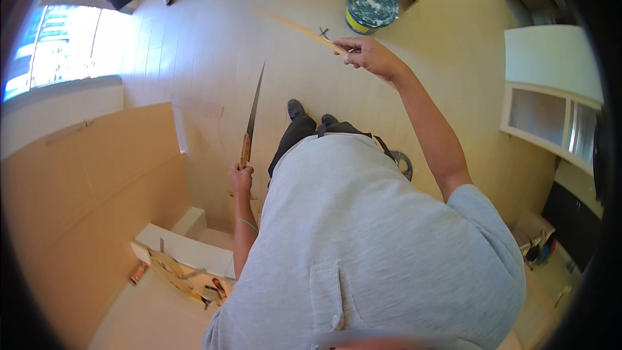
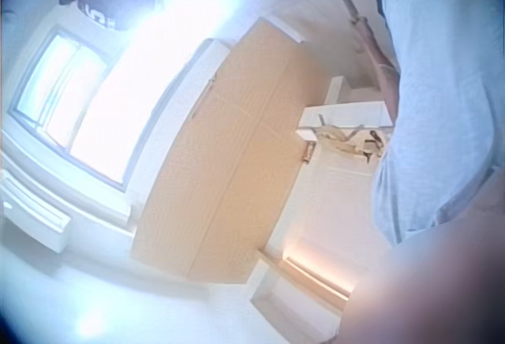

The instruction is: The person ties shoelaces, then picks up a thin wooden strip and a utility knife. They score and cut the strip, walk through the room, and adjust a laser level on a tripod. The person continues to handle the cut wood pieces and the knife.

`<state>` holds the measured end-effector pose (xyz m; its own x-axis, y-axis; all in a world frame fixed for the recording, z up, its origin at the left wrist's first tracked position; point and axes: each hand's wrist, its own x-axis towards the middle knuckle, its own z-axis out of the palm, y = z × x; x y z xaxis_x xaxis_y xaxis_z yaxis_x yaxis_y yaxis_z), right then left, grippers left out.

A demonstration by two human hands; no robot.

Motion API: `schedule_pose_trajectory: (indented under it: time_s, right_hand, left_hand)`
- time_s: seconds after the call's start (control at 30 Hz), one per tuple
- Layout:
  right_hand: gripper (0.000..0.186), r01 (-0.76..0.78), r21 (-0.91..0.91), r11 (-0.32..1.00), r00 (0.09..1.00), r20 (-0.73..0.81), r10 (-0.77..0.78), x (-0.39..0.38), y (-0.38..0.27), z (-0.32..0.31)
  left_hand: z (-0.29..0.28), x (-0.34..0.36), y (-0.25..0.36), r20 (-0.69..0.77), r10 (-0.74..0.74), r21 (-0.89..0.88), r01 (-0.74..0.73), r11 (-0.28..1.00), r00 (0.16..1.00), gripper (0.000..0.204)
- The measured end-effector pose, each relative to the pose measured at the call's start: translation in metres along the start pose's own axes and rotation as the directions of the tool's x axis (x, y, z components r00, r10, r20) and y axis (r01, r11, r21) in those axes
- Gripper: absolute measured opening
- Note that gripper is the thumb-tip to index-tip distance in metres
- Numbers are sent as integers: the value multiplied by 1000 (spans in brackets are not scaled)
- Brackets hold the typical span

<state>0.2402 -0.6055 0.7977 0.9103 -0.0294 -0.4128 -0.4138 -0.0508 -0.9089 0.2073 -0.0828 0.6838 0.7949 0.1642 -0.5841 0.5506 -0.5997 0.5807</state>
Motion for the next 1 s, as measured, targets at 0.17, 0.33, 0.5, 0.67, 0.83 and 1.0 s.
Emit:
schedule_pose_trajectory:
  time_s: [0.17, 0.33, 0.5, 0.67, 0.83, 1.0]
  right_hand:
    - [57, -11, -22, 1000, 997, -77, 9, 4, 10, -3]
    - [52, -79, -310, 947, 979, -203, 15, 1, 61, -17]
    - [48, -214, -243, 946, 925, -361, 116, -26, 102, -32]
    - [43, -239, -160, 958, 864, -485, 135, -41, 129, -99]
    - [35, -190, -325, 926, 880, -474, 14, -28, 148, -223]
    - [30, -238, -311, 920, 941, -309, 139, 19, 126, -364]
  left_hand:
    - [-11, 58, 41, 161, -45, 11, 44, 999, 986, 12]
    - [12, 109, 76, 296, -18, -3, 19, 1000, 955, 12]
    - [40, 133, 116, 405, -62, 51, 46, 998, 912, 16]
    - [89, 143, 171, 432, -49, 167, -27, 986, 901, 20]
    - [166, 140, 239, 407, -14, 194, -71, 978, 913, 23]
    - [235, 108, 317, 421, 36, 173, -120, 978, 906, 21]
